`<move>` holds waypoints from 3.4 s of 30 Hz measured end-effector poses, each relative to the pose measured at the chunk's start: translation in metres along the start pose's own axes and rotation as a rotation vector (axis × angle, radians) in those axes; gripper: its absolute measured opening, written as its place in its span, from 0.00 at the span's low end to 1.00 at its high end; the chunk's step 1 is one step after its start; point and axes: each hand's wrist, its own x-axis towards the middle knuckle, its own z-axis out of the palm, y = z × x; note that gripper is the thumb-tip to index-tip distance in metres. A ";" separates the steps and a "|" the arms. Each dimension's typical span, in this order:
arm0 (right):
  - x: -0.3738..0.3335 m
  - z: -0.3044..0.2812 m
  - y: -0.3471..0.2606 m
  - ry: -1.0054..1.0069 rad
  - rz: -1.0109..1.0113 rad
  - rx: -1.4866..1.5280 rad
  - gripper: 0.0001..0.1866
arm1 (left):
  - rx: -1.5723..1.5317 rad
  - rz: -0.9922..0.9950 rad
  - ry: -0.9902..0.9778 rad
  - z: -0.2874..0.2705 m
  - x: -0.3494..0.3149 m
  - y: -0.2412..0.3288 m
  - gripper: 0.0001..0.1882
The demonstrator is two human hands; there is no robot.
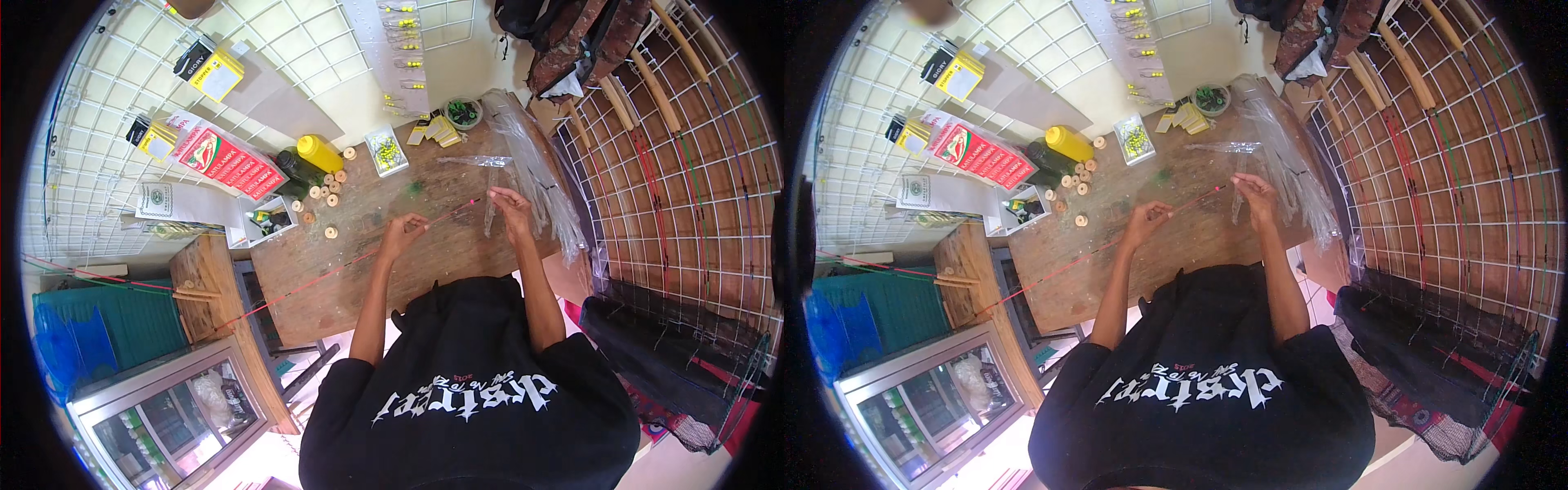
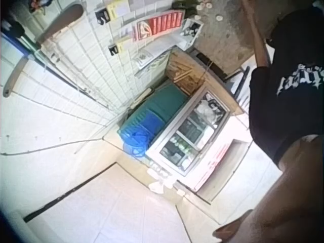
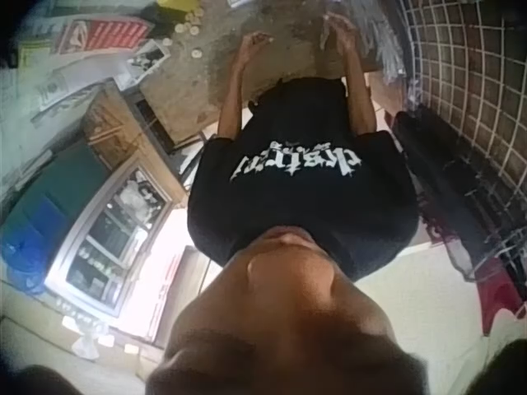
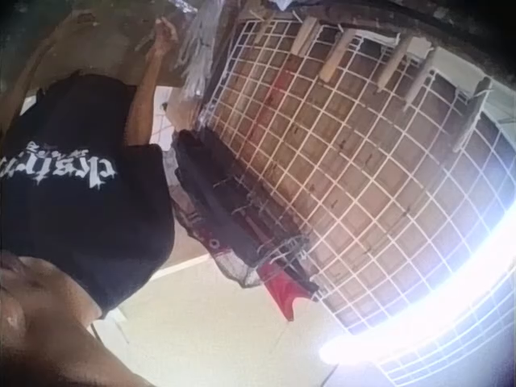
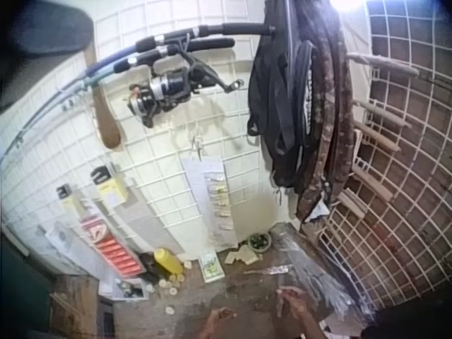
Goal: Attach small components and a float to a fishing line on a rod.
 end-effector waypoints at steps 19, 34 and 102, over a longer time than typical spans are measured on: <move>0.003 -0.024 0.011 0.291 -0.101 0.113 0.12 | 0.119 -0.048 0.016 -0.005 0.000 0.031 0.15; -0.024 0.004 -0.039 0.020 -0.049 0.051 0.16 | -0.442 0.043 -0.224 0.071 0.067 0.135 0.17; -0.029 0.011 -0.039 -0.212 0.041 0.153 0.12 | 0.251 0.504 0.336 0.076 0.042 0.139 0.06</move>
